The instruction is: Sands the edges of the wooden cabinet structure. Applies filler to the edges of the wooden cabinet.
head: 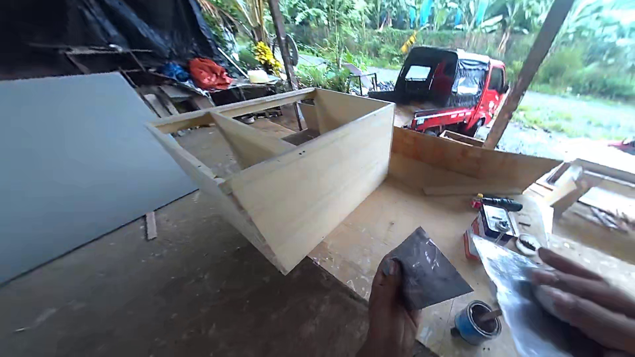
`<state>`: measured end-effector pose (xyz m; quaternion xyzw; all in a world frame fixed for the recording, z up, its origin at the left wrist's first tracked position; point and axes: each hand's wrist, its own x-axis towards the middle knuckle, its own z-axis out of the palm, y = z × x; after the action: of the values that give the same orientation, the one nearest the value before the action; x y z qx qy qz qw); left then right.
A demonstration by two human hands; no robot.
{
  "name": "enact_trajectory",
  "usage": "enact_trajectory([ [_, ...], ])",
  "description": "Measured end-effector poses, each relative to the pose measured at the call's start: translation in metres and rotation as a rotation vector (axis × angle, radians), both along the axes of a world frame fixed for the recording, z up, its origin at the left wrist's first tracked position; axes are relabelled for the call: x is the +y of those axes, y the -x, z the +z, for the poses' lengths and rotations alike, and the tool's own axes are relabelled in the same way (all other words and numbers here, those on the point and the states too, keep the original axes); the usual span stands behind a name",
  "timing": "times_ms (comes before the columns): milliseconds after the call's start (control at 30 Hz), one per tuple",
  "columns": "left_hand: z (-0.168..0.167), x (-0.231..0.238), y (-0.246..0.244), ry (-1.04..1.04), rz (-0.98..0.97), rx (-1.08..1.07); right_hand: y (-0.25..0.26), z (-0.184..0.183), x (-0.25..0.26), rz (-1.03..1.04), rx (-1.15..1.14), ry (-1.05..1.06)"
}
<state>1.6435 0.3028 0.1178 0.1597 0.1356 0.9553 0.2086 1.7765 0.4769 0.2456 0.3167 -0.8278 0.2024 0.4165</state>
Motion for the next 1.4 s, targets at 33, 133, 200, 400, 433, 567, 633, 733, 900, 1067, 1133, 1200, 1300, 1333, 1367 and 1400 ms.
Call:
enact_trajectory([
  [33,0.003,-0.008,0.0,-0.019,-0.022,-0.029,0.011,-0.018,-0.009,-0.025,0.028,-0.028],
  [133,0.004,-0.029,0.003,-0.092,-0.075,-0.032,0.038,-0.064,-0.034,-0.077,0.041,-0.039],
  [200,0.004,-0.04,0.007,-0.087,-0.048,-0.032,0.046,-0.078,-0.046,-0.08,0.049,-0.058],
  [400,-0.015,-0.066,0.023,0.178,0.101,-0.035,0.082,-0.131,-0.046,-0.218,-0.044,-0.061],
  [433,-0.02,-0.07,0.024,0.213,0.105,-0.044,0.09,-0.143,-0.04,-0.295,-0.107,-0.081],
  [567,-0.027,-0.088,0.029,0.209,0.043,0.011,0.091,-0.188,-0.018,-0.537,-0.505,0.222],
  [633,-0.033,-0.092,0.041,0.221,0.086,0.029,0.082,-0.184,-0.013,-0.513,-0.542,0.783],
  [733,-0.045,-0.087,0.053,0.262,0.175,0.037,0.067,-0.163,-0.034,-0.249,-0.488,1.509],
  [900,-0.055,-0.061,0.041,0.388,0.263,0.164,0.071,-0.143,-0.091,-0.223,-0.368,1.377],
  [1067,-0.057,-0.04,0.016,0.673,0.418,0.49,0.084,-0.155,-0.084,-0.334,-0.455,1.494],
  [1133,-0.057,-0.033,0.018,0.832,0.513,0.682,0.086,-0.153,-0.071,-0.358,-0.517,1.496],
  [1200,-0.057,-0.027,0.018,0.929,0.516,0.812,0.085,-0.149,-0.058,-0.376,-0.567,1.474],
  [1300,-0.054,-0.016,0.013,0.988,0.472,0.887,0.086,-0.144,-0.036,-0.32,-0.667,1.47],
  [1333,-0.051,-0.013,0.012,0.999,0.446,0.885,0.085,-0.142,-0.028,-0.272,-0.697,1.488],
  [1367,-0.047,-0.012,0.011,0.998,0.401,0.857,0.083,-0.139,-0.019,-0.212,-0.714,1.488],
  [1400,-0.043,-0.012,0.012,0.982,0.326,0.8,0.079,-0.132,-0.01,-0.152,-0.711,1.448],
])
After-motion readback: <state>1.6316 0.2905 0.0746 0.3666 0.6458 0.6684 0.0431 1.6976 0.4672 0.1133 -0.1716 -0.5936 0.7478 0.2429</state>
